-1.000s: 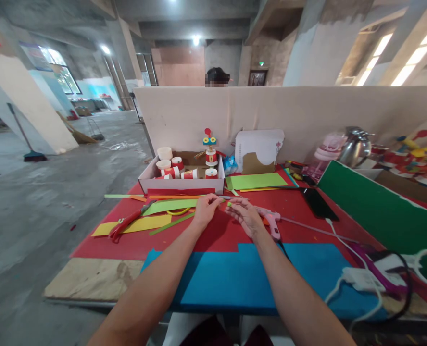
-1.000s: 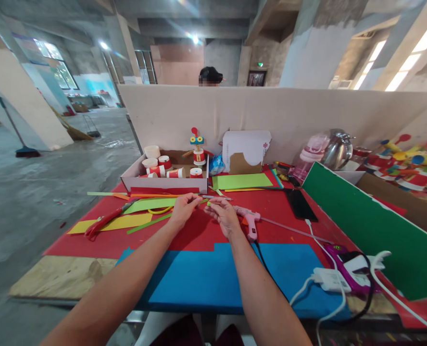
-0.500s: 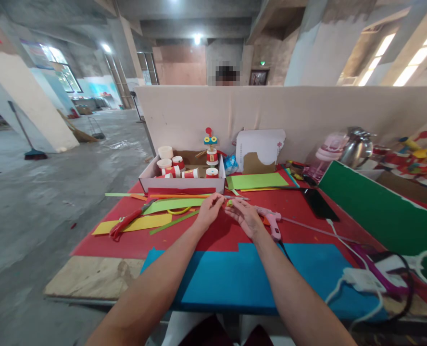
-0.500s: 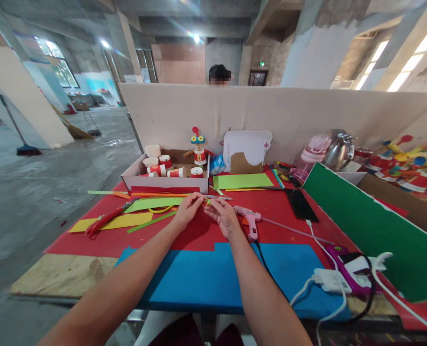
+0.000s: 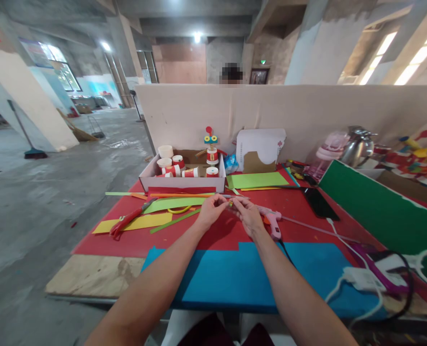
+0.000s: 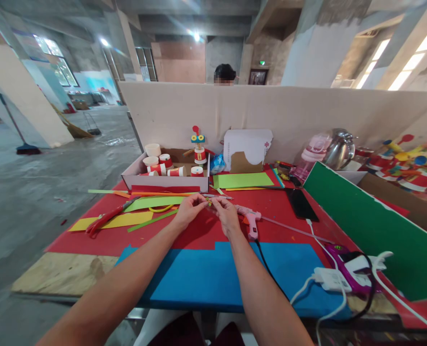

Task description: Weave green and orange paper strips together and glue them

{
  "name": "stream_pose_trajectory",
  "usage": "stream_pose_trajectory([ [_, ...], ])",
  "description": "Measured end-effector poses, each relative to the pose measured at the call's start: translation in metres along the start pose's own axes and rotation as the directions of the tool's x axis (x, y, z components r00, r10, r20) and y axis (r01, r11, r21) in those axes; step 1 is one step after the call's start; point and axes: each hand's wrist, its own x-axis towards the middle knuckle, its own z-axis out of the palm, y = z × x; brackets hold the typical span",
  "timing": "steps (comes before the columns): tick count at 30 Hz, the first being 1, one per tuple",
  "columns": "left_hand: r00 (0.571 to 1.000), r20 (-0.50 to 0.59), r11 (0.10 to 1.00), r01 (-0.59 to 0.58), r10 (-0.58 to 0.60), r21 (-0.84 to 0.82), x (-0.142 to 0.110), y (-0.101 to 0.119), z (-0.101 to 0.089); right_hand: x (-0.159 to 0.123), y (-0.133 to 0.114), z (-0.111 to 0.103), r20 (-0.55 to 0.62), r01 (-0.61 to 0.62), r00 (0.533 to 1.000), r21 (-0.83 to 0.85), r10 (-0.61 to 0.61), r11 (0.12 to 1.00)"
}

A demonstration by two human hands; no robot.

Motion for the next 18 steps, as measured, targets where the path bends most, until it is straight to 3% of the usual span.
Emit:
stream_pose_trajectory([
  [7, 0.998, 0.0, 0.998, 0.056, -0.056, 0.002, 0.002, -0.0003, -0.0022, -0.0011, -0.001, 0.001, -0.015, 0.0, 1.0, -0.098, -0.002, 0.995],
  [13, 0.996, -0.043, 0.98, -0.068, 0.078, 0.189, 0.0004, 0.0046, -0.0044, 0.0012, 0.0023, -0.0021, -0.045, 0.006, 0.999, -0.162, -0.013, 0.987],
  [18, 0.999, -0.006, 0.977, -0.037, 0.039, 0.209, -0.0009, 0.0039, -0.0027, -0.0001, 0.0025, 0.0003, -0.01, 0.035, 0.999, -0.188, -0.037, 0.982],
])
